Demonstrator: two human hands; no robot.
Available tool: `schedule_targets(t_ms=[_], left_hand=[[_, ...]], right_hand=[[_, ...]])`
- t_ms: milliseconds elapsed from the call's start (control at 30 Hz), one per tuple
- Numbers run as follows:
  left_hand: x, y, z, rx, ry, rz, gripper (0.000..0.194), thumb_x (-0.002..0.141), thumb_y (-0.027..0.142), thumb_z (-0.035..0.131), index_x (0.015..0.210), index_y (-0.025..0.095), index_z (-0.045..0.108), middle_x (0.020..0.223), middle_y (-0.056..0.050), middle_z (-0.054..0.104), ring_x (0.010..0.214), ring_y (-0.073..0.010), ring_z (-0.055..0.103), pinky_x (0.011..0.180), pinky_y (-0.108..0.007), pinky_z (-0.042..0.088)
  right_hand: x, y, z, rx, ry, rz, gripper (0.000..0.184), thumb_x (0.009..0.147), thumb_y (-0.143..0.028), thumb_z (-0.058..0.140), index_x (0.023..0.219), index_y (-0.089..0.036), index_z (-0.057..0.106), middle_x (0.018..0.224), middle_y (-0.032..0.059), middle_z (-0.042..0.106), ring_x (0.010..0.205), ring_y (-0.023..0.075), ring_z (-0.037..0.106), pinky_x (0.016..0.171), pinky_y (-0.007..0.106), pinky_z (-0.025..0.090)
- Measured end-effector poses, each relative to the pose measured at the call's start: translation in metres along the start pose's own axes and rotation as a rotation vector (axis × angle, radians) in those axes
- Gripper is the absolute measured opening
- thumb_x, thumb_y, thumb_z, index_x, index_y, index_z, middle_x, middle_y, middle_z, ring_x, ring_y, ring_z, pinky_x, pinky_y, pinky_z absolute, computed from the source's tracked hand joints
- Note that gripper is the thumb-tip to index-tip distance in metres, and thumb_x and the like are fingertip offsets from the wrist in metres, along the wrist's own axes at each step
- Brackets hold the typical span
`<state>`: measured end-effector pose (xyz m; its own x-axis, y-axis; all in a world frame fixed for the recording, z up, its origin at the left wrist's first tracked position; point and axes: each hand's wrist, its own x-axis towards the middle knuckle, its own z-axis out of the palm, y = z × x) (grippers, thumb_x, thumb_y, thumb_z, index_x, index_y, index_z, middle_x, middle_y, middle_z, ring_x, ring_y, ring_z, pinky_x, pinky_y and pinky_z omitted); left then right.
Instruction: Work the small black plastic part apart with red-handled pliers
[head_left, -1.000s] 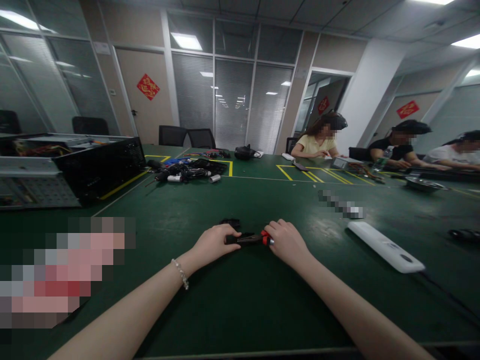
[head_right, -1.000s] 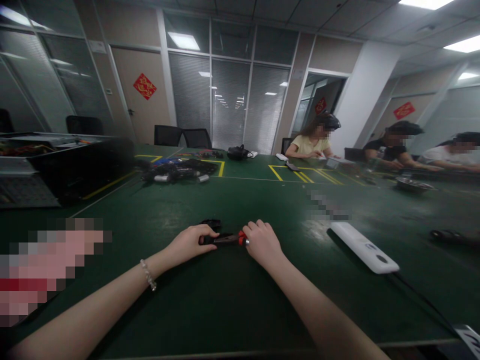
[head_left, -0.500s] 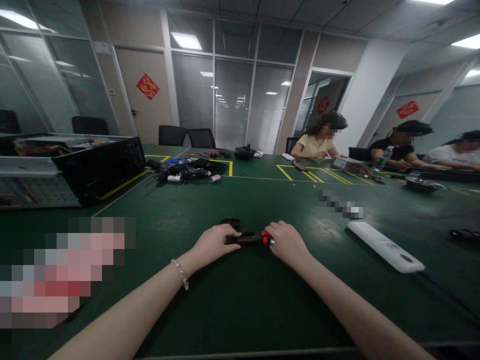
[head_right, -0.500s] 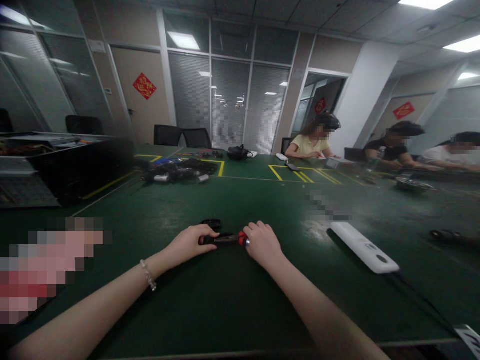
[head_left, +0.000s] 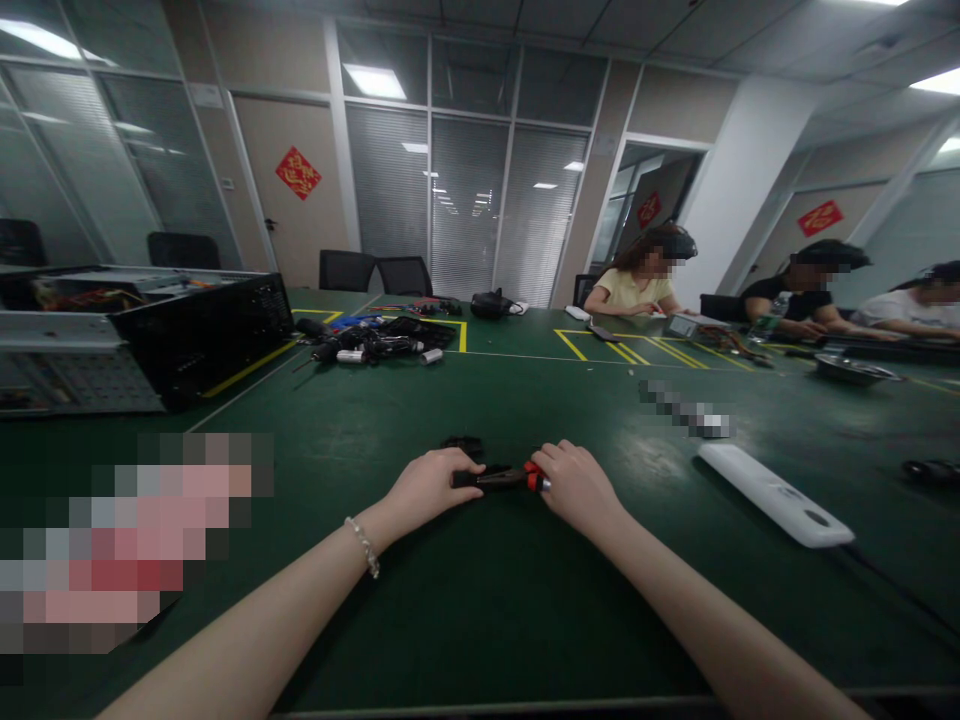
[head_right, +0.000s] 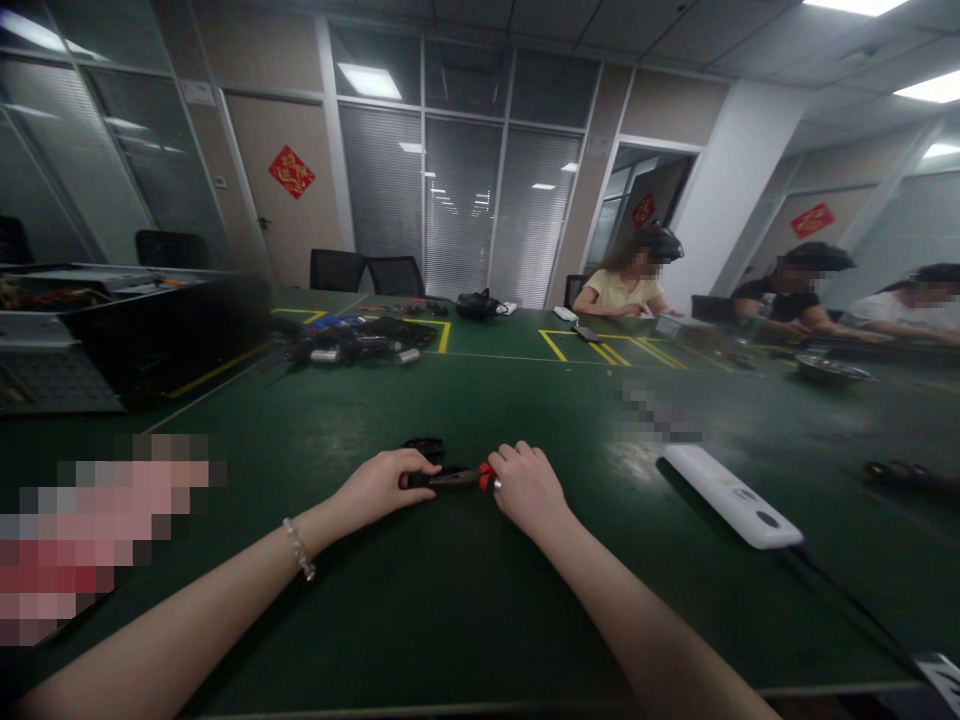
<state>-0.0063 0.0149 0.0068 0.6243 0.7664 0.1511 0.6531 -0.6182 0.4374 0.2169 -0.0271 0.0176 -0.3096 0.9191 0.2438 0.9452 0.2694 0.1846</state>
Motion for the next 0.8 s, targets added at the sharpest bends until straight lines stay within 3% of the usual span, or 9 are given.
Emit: schedule_targets(t_ms=[800], left_hand=[[-0.0007, 0.0021, -0.0026, -0.009, -0.007, 0.004, 0.035, 0.073, 0.04, 0.056, 0.105, 0.026, 0.056, 0.1, 0.0, 0.059, 0.085, -0.0181, 0.054, 0.069, -0.027, 0.041]], right_hand=[[-0.0007, -0.0003, -0.0014, -0.017, 0.005, -0.015, 0.025, 0.07, -0.019, 0.051, 0.093, -0.018, 0.058, 0.092, 0.0065, 0.058, 0.081, 0.0189, 0.047, 0.067, 0.029, 0.034]])
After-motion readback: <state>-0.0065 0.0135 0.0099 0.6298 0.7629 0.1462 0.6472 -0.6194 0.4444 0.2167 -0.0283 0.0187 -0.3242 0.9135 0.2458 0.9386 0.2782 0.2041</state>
